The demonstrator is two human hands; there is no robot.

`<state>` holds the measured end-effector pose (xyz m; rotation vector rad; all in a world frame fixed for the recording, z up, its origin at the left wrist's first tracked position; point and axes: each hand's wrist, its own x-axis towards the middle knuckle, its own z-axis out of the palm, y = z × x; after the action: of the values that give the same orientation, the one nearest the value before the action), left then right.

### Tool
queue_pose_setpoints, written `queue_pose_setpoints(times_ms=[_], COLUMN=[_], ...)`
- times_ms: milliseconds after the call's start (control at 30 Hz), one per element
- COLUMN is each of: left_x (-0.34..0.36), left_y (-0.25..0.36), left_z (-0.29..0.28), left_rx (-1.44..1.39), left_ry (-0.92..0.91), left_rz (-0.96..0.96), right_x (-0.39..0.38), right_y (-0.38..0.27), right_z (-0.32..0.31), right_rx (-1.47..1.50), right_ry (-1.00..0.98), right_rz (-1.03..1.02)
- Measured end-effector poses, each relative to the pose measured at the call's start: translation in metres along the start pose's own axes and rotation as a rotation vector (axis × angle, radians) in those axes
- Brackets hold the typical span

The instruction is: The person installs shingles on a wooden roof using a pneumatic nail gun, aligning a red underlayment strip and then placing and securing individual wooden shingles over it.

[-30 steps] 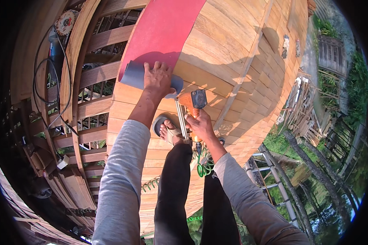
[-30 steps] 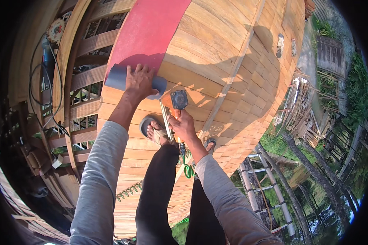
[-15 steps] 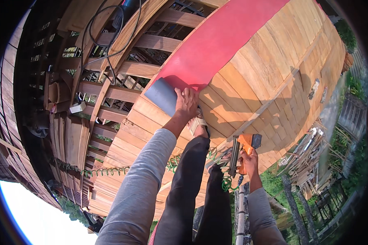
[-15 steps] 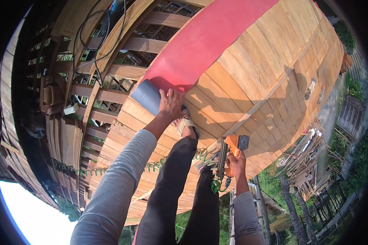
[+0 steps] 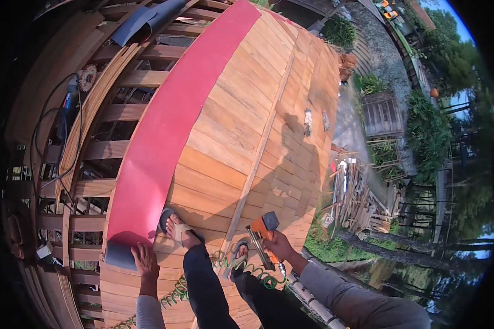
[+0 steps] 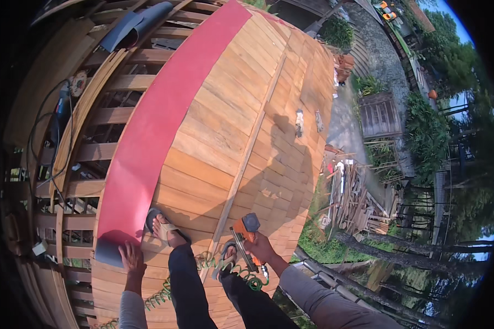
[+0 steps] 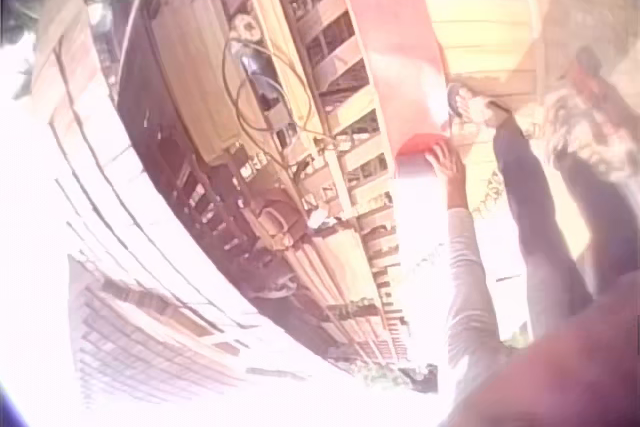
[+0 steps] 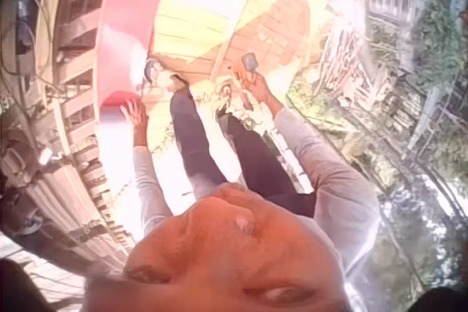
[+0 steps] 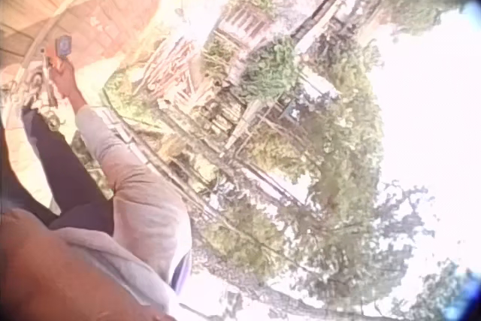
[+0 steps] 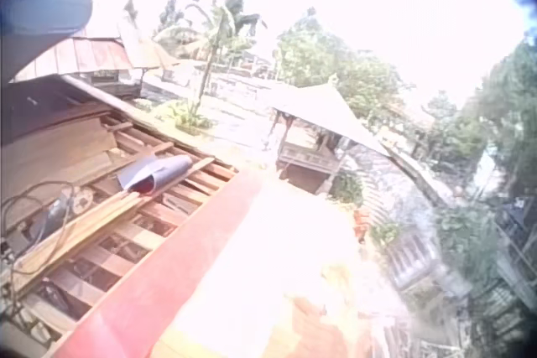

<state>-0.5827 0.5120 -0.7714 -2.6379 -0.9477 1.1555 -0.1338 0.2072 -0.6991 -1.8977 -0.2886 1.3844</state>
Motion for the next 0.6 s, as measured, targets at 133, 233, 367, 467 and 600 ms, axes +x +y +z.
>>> queue_pose_setpoints(times_ms=[133,233,367,467,600], left_x=[-0.026,-0.017,-0.035,-0.060,-0.074], left_y=[-0.021,0.018,-0.004,-0.038,-0.045], left_z=[0.028,-0.008,-0.029,0.037,0.086], left_rx=[-0.028,-0.211,-0.572,-0.594,-0.805], left_ry=[-0.188,-0.213,-0.143,0.033,-0.060], left_rz=[-0.092,-0.105,-0.508,-0.905,-1.216], right_x=[-0.007,-0.050,-0.055,-0.042,-0.056], right_y=[-0.021,-0.011,-0.022,-0.026,-0.016], right_z=[0.025,-0.006,0.007,0.023,0.005], right_rx=[0.042,-0.145,-0.277,-0.352,-0.383], right_ry=[-0.081,0.030,-0.013,-0.033,-0.015], right_rz=[-0.045,-0.096,-0.182,-0.294,-0.246])
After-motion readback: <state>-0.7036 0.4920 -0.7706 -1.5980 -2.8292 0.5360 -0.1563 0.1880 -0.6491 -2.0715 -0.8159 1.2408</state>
